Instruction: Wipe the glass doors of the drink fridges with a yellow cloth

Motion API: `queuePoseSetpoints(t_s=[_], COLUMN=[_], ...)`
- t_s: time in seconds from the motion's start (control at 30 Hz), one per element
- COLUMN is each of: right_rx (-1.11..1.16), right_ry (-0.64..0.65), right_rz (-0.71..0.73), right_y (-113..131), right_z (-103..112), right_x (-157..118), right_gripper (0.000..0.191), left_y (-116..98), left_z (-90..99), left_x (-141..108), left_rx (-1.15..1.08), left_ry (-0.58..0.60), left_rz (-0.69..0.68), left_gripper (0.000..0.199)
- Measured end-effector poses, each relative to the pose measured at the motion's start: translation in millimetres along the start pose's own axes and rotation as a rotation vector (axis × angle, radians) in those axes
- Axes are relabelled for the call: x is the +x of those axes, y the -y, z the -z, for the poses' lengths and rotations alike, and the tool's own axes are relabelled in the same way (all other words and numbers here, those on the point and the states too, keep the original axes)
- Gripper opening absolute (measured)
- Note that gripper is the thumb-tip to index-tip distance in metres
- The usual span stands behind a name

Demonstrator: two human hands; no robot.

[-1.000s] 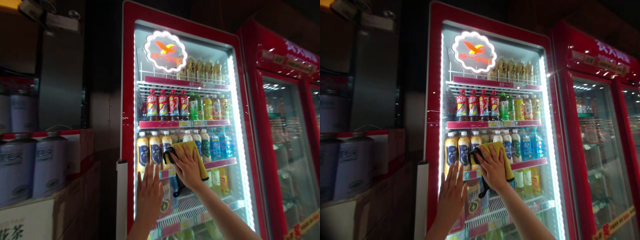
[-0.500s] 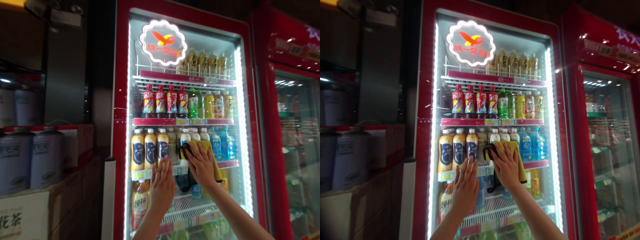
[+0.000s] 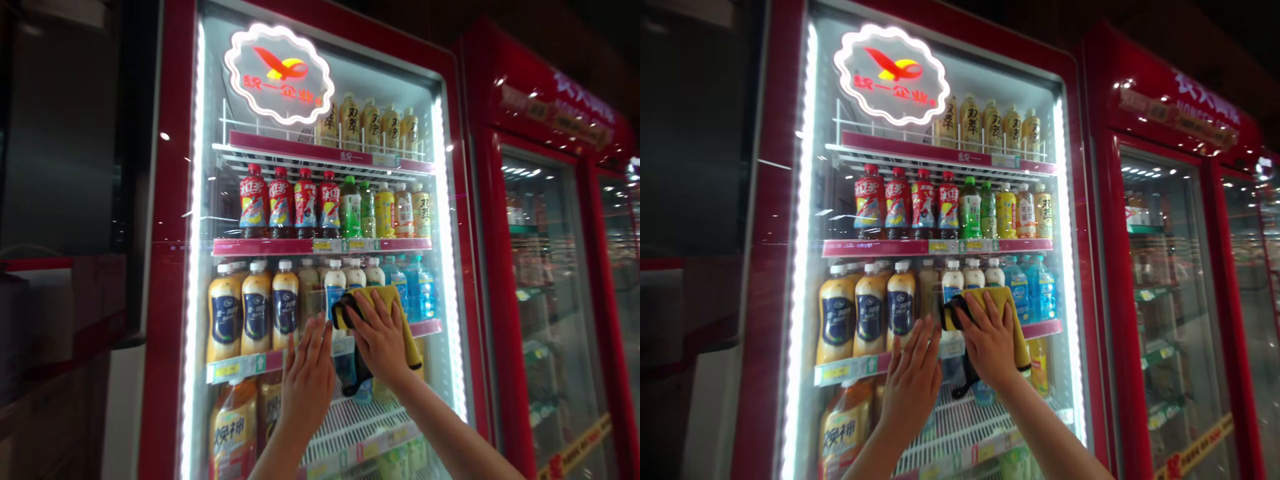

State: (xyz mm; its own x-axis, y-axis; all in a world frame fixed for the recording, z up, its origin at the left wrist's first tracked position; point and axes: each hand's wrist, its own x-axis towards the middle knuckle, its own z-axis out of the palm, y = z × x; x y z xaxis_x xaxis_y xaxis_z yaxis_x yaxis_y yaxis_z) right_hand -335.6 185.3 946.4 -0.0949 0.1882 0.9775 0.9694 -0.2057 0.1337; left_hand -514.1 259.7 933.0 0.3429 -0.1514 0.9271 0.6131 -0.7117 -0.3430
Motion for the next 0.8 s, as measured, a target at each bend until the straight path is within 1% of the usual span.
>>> queuePoseSetpoints(t_s=[0.07,0.1,0.17,0.23,0.3,0.37,0.43,0.5,0.57,0.6,0.67,0.73,0.8], right_rx=[-0.002,-0.008,-0.021,-0.033,-0.046,-0.053,-0.051,-0.045,-0.044,-0.045,-0.046,-0.046,-0.049], right_ry=[-0.020,-0.045,-0.115,-0.184,-0.208,-0.157,-0.069,-0.015,-0.028,-0.054,-0.117,-0.175,-0.207], right_rz=[-0.053,-0.100,-0.205,-0.276,-0.281,-0.208,-0.113,-0.081,-0.143,-0.189,-0.271,-0.308,-0.305], right_y=[-20.0,-31.9,-52.8,-62.5,-59.8,-52.3,-51.1,-63.2,-86.5,-99.4,-120.5,-128.7,-123.8], right_z=[3.1,3.2,0.6,-3.6,-5.9,-4.1,0.9,6.8,11.4,12.6,12.3,9.2,6.1], right_x=[17.7,21.4,15.8,-2.5,-21.3,-28.3,-19.4,-1.6,12.2,14.3,6.6,-11.4,-28.0], right_gripper=[0.049,0.048,0.047,0.047,0.048,0.050,0.051,0.050,0.048,0.047,0.048,0.050,0.053], left_y=[-5.6,-7.9,-11.0,-12.4,-13.5,-16.2,-21.4,-28.9,-37.1,-40.9,-47.1,-51.8,-56.4], left_z=[-4.4,-5.9,-7.4,-7.8,-8.7,-11.5,-16.8,-23.7,-30.6,-33.4,-37.1,-38.7,-39.7], left_x=[5.8,6.7,5.0,1.1,-0.3,4.1,14.0,25.7,34.3,36.3,36.4,33.9,33.4], left_rx=[-0.019,-0.014,0.011,0.035,0.046,0.031,0.000,-0.037,-0.074,-0.086,-0.084,-0.063,-0.054], left_ry=[0.001,0.000,0.000,-0.003,-0.015,-0.027,-0.027,-0.024,-0.028,-0.034,-0.042,-0.040,-0.034], left_rz=[-0.011,-0.019,-0.042,-0.061,-0.068,-0.073,-0.092,-0.112,-0.113,-0.115,-0.128,-0.157,-0.170], left_gripper=[0.068,0.068,0.069,0.070,0.071,0.072,0.072,0.071,0.069,0.068,0.069,0.071,0.071])
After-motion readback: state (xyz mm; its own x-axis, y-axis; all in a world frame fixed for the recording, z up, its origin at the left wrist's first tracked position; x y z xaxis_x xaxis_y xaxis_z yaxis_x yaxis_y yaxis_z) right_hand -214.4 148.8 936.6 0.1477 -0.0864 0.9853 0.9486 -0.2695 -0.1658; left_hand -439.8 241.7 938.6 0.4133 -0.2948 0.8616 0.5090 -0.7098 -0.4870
